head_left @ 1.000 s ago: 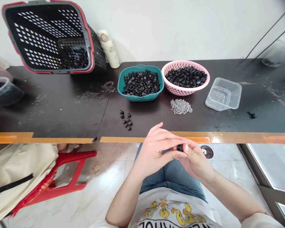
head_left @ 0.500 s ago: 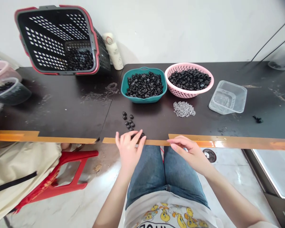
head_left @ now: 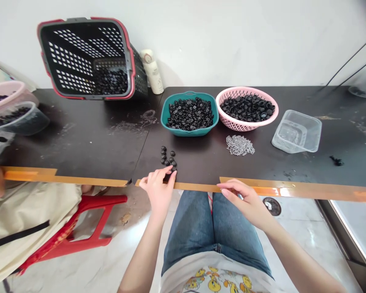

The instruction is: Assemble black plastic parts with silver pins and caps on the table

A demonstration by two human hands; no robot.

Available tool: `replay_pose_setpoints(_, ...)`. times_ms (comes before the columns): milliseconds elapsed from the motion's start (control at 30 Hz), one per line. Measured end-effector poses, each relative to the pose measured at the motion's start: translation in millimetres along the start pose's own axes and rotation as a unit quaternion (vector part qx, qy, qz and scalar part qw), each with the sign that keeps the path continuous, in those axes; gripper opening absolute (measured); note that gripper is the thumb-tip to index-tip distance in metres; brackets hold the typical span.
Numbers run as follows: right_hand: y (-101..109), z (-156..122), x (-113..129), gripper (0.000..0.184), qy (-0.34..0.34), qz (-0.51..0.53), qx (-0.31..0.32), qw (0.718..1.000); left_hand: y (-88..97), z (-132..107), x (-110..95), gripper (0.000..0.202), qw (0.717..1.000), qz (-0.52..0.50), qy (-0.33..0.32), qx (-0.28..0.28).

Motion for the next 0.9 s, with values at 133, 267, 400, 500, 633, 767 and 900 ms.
replay_pose_setpoints(133, 7, 3, 0, 0.027, -0.003, -0.005, -0.003, 1.000, 6.9, 25, -17, 0.030, 0.999, -0.009, -0.003, -0.041)
replay_pose_setpoints(267, 31, 19, -2, 0.028, 0.014, -0.057, -0.043, 0.997, 8.1, 93, -52, 0.016, 0.991, 0.008, -0.130, 0.010)
replay_pose_setpoints(400, 63, 49, -9, 0.026, 0.033, -0.213, -0.135, 0.967, -23.4, 174, -80, 0.020, 0.960, 0.075, -0.171, 0.211)
replay_pose_setpoints(500, 80, 73, -16, 0.023, 0.048, -0.321, -0.162, 0.932, -56.6, 210, -87, 0.011, 0.920, 0.156, -0.116, 0.339)
replay_pose_setpoints(633, 86, 99, -20, 0.020, 0.055, -0.387, -0.138, 0.910, -80.9, 224, -91, 0.022, 0.908, 0.176, -0.105, 0.365)
replay_pose_setpoints(767, 78, 125, -16, 0.016, 0.052, -0.421, -0.088, 0.901, -86.3, 224, -91, 0.034, 0.910, 0.177, -0.106, 0.361)
replay_pose_setpoints(900, 69, 143, -12, 0.006, 0.049, -0.420, -0.068, 0.904, -86.7, 225, -87, 0.040, 0.917, 0.165, -0.108, 0.347)
Point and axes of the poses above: each hand's wrist, its own z-axis towards the middle knuckle, its own y-axis out of the back of the hand, x = y × z, the point moved 2 cm from there along z, towards the middle knuckle, and after that the axes turned 14 degrees about -z, right-handed, at the moved point
